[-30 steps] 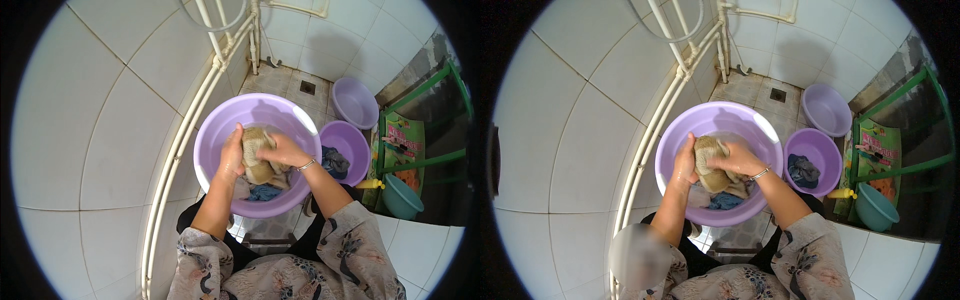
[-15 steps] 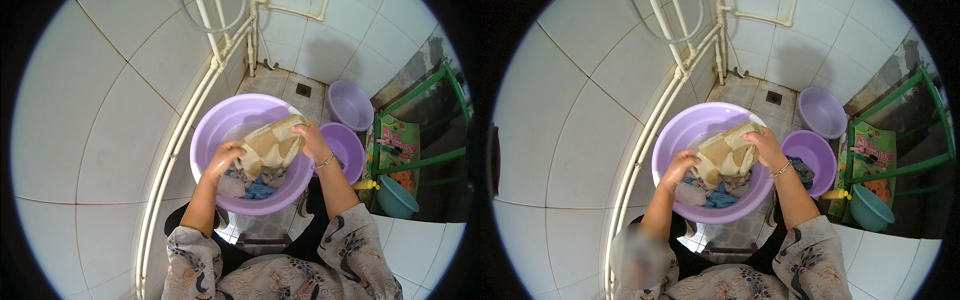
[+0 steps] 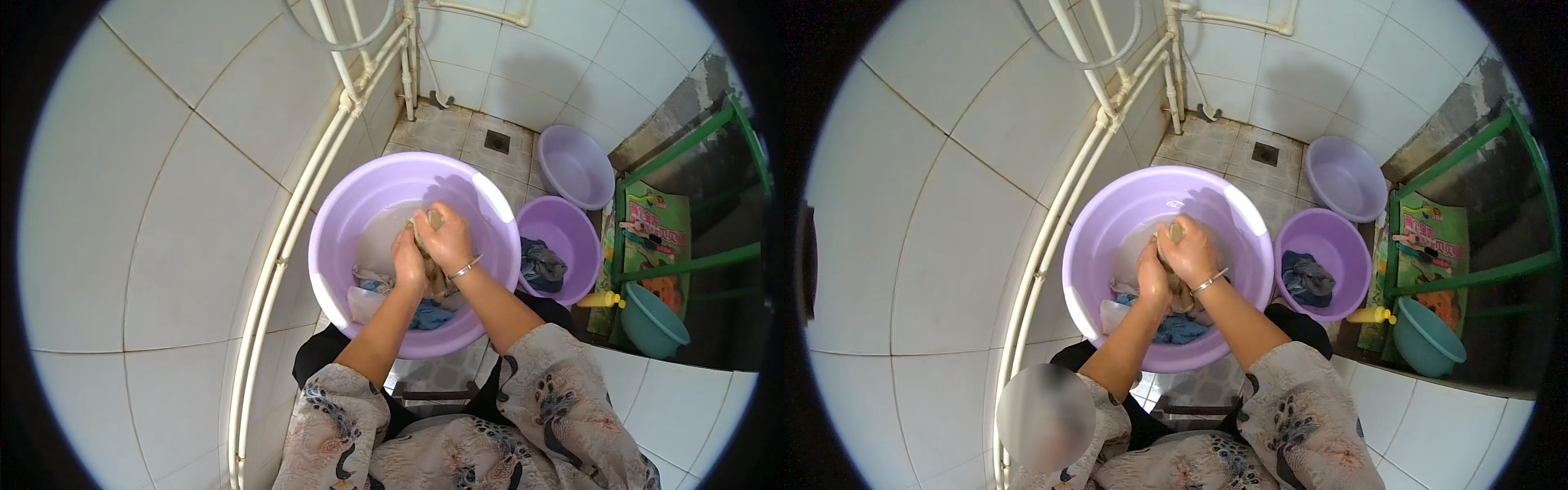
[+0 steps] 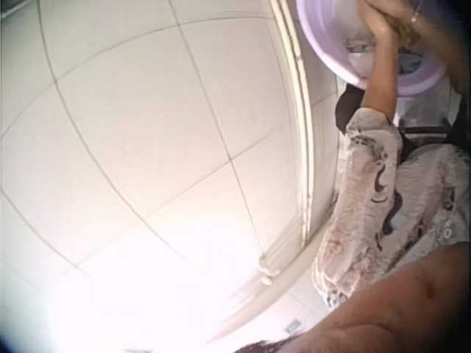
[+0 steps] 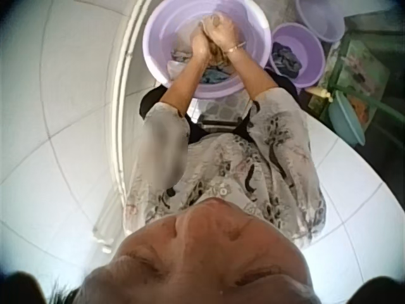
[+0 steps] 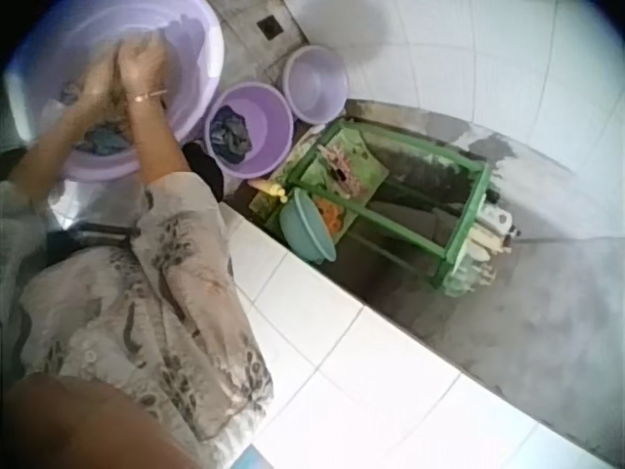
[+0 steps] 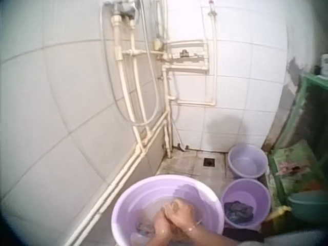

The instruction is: The person hand-washes a beige towel in a purple basin filled with soapy water. They repeatedly submerge, scrub, and wring the towel, then transfer it to a second purple basin. Finally, they pick up a small white cloth and begin washing it.

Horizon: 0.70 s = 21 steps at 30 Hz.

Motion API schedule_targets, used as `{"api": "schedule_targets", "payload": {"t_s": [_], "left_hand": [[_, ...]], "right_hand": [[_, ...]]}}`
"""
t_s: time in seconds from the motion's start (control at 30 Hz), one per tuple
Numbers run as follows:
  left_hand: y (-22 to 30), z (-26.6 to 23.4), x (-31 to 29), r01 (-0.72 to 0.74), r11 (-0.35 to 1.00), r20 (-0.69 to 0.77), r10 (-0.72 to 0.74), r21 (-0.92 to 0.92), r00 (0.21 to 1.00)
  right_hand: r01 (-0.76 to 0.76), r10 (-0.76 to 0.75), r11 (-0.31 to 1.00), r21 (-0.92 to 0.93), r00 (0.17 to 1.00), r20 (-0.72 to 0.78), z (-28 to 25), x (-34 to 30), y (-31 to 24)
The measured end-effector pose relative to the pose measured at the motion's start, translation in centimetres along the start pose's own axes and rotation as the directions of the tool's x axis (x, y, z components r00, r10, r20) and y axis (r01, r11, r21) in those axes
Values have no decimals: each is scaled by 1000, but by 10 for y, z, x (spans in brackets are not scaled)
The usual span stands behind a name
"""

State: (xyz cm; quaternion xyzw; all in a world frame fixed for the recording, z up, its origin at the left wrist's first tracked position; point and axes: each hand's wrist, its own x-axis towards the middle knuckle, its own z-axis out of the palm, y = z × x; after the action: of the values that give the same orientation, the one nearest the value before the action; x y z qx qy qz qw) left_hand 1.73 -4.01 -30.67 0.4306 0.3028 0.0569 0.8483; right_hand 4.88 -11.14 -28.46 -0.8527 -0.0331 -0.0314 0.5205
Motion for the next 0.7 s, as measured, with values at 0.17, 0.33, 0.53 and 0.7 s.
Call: {"api": "schedule_targets", "payload": {"t_s": [0.17,0.33,0.53,0.7], "left_hand": [[1,-37,28,-240,965,255,208,101,944],[6,-17,15,-33,996,-9,34,88,999],[32,4,-4,139,981,187,-111,-139,976],[56,-12,16,34,983,-34,-40,-179,999]], "right_hand": [[412,-403,906,102,910,-95,10,-29,-21],[73,-75,995,-70,997,-24,15,-13,-3],[-263,309,880,397,950,-56,-6,26,30],[52,-47,810,584,999,-23,-14,-6,-25]]}}
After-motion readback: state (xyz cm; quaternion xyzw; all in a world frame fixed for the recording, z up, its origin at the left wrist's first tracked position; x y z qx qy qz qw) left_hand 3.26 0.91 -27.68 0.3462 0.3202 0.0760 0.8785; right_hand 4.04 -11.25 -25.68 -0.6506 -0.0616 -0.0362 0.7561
